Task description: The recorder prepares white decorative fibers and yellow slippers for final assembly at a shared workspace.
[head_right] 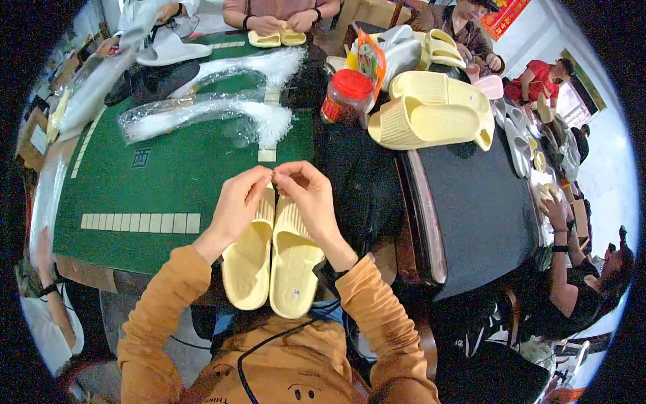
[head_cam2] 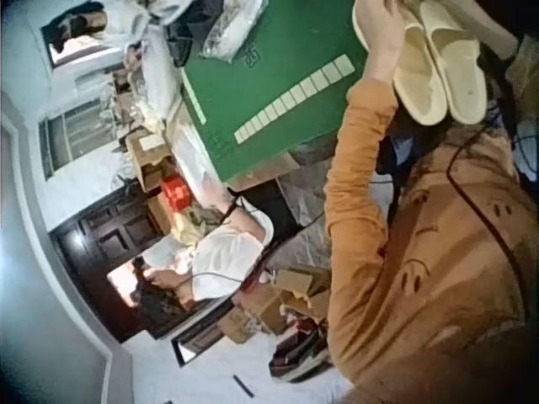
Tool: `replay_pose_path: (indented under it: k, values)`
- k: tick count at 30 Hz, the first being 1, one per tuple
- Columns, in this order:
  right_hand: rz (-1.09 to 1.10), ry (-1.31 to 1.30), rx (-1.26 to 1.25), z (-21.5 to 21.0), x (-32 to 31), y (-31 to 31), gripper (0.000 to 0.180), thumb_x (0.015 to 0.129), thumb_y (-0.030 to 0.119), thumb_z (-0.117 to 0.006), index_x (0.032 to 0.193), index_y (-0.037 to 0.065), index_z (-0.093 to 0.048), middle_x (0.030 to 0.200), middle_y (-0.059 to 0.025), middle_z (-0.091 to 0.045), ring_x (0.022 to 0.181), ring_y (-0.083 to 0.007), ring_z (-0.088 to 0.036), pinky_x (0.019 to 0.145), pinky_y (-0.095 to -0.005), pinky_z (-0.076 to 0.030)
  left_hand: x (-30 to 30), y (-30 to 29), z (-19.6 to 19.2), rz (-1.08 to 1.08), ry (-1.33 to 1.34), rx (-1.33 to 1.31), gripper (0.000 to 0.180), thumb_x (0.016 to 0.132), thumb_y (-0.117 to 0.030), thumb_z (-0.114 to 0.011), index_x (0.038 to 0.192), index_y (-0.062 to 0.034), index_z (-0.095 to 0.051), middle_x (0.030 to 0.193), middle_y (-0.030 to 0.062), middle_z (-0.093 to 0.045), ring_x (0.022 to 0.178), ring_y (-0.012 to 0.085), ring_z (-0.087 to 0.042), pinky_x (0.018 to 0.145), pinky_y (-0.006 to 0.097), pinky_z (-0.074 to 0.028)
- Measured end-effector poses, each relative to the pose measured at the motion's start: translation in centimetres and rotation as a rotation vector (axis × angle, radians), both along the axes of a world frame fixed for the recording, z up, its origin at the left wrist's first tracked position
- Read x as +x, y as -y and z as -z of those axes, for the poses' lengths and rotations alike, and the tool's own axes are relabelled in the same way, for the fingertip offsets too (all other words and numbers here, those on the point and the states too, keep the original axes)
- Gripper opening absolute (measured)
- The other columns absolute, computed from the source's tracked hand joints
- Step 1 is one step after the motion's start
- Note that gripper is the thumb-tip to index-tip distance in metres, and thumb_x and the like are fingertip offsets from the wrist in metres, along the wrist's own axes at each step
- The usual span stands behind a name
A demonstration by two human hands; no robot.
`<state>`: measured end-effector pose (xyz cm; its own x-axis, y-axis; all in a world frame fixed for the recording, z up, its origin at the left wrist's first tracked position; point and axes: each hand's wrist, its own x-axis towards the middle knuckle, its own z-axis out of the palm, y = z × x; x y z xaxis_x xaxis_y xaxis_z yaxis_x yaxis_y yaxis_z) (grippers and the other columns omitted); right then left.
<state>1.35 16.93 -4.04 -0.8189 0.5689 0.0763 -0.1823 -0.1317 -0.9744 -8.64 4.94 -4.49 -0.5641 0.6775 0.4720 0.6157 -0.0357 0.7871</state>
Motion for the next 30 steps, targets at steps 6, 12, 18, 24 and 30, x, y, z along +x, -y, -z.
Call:
replay_pose_path:
  k: [6, 12, 18, 24, 30]
  values:
    - [0.008, -0.022, 0.009, -0.2, -0.2, 0.0, 0.013, 0.089, 0.005, -0.065, 0.101, 0.001, -0.064, 0.086, -0.0014, -0.066, 0.077, -0.0063, -0.059, 0.072, -0.0217, -0.048, -0.1, 0.1, -0.5, 0.011, 0.055, -0.023, 0.011, 0.093, -0.008, -0.054, 0.097, -0.0008, -0.062, 0.083, 0.0162, -0.062, 0.074, 0.0331, -0.061, 0.065, 0.040, -0.046]
    - [-0.011, -0.009, -0.008, 0.0, -0.2, -0.1, 0.012, 0.090, 0.005, -0.065, 0.101, 0.001, -0.065, 0.087, -0.0018, -0.066, 0.078, -0.0067, -0.059, 0.073, -0.0217, -0.049, -0.3, 0.1, 0.0, 0.020, -0.019, 0.024, 0.012, 0.095, -0.006, -0.054, 0.099, 0.0021, -0.061, 0.079, 0.0146, -0.058, 0.062, 0.0216, -0.051, 0.059, 0.032, -0.042]
    - [-0.006, -0.019, -0.007, -0.3, -0.1, 0.0, 0.011, 0.089, 0.006, -0.065, 0.100, 0.002, -0.065, 0.086, -0.0009, -0.066, 0.078, -0.0062, -0.059, 0.073, -0.0215, -0.048, -0.4, 0.1, -0.3, 0.019, -0.012, -0.038, 0.010, 0.092, -0.006, -0.054, 0.097, -0.0005, -0.061, 0.082, 0.0161, -0.062, 0.072, 0.0338, -0.060, 0.063, 0.041, -0.045]
    - [-0.014, -0.022, 0.042, 0.1, -0.1, 0.1, 0.011, 0.089, 0.005, -0.064, 0.099, 0.002, -0.065, 0.086, -0.0007, -0.066, 0.078, -0.0061, -0.059, 0.073, -0.0217, -0.049, -0.2, 0.5, -0.7, 0.009, 0.002, -0.093, 0.009, 0.092, -0.007, -0.054, 0.095, -0.0005, -0.060, 0.079, 0.0155, -0.060, 0.071, 0.0336, -0.059, 0.063, 0.041, -0.044]
    - [0.014, -0.058, 0.017, 0.1, -0.1, 0.2, 0.015, 0.088, 0.006, -0.066, 0.103, 0.004, -0.062, 0.087, 0.0005, -0.064, 0.079, -0.0061, -0.059, 0.073, -0.0217, -0.048, -0.1, 0.1, -0.1, 0.028, -0.031, -0.017, 0.010, 0.094, -0.006, -0.053, 0.096, 0.0021, -0.058, 0.077, 0.0148, -0.055, 0.062, 0.0248, -0.050, 0.059, 0.033, -0.041]
